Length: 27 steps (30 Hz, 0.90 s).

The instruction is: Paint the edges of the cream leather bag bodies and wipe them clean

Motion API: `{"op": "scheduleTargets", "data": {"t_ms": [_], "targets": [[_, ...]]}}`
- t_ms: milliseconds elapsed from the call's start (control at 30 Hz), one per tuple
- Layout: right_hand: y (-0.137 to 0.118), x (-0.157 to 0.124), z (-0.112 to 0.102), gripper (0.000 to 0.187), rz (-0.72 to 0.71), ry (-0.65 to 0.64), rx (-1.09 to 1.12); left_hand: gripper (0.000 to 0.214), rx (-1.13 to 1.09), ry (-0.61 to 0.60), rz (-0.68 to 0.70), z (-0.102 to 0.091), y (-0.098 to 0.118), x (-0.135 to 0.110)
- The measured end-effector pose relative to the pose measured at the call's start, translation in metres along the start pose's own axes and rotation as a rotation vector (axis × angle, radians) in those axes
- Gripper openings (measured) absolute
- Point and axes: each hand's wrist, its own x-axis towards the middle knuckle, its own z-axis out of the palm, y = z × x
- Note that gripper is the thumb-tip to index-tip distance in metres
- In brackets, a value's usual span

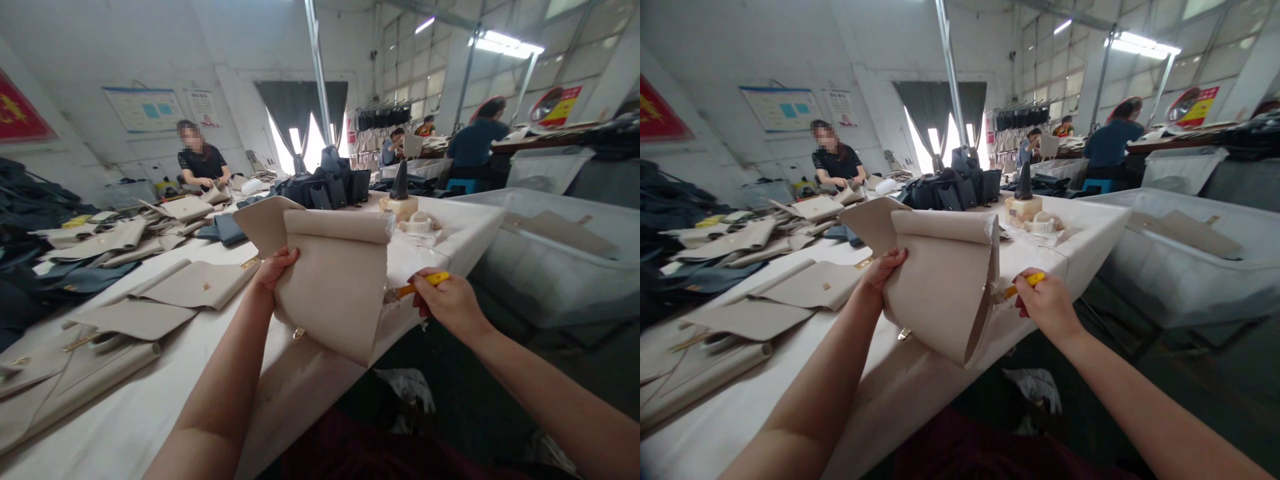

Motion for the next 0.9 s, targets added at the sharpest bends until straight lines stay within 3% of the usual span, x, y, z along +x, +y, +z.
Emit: {"op": "scheduleTargets", "data": {"t_ms": [100,300,533,733,900], "targets": [[0.003,0.006,0.003,0.024,0.017,0.047,0.032,0.041,0.004,-0.001,0.001,0.001,0.001,-0.001],[-0.004,-0.003,-0.001,0.024,0.051,-0.103,-0.053,0.040,0.002,-0.002,0.007,0.000,0.002,-0.001],[-0.011,-0.014,-0.004,0.028,-0.008,-0.109,-0.067,0.037,-0.012,-0.019,-0.016,-0.004,0.006,-0.001],[-0.010,-0.034,-0.005,0.032,0.060,-0.129,0.010,0.029,0.057,-0.104,-0.037,-0.009,0.021,-0.006],[-0.012,-0.050,-0.003,0.035,0.070,-0.205,0.027,0.034,0.165,-0.183,-0.099,-0.002,0.038,-0.012]]}}
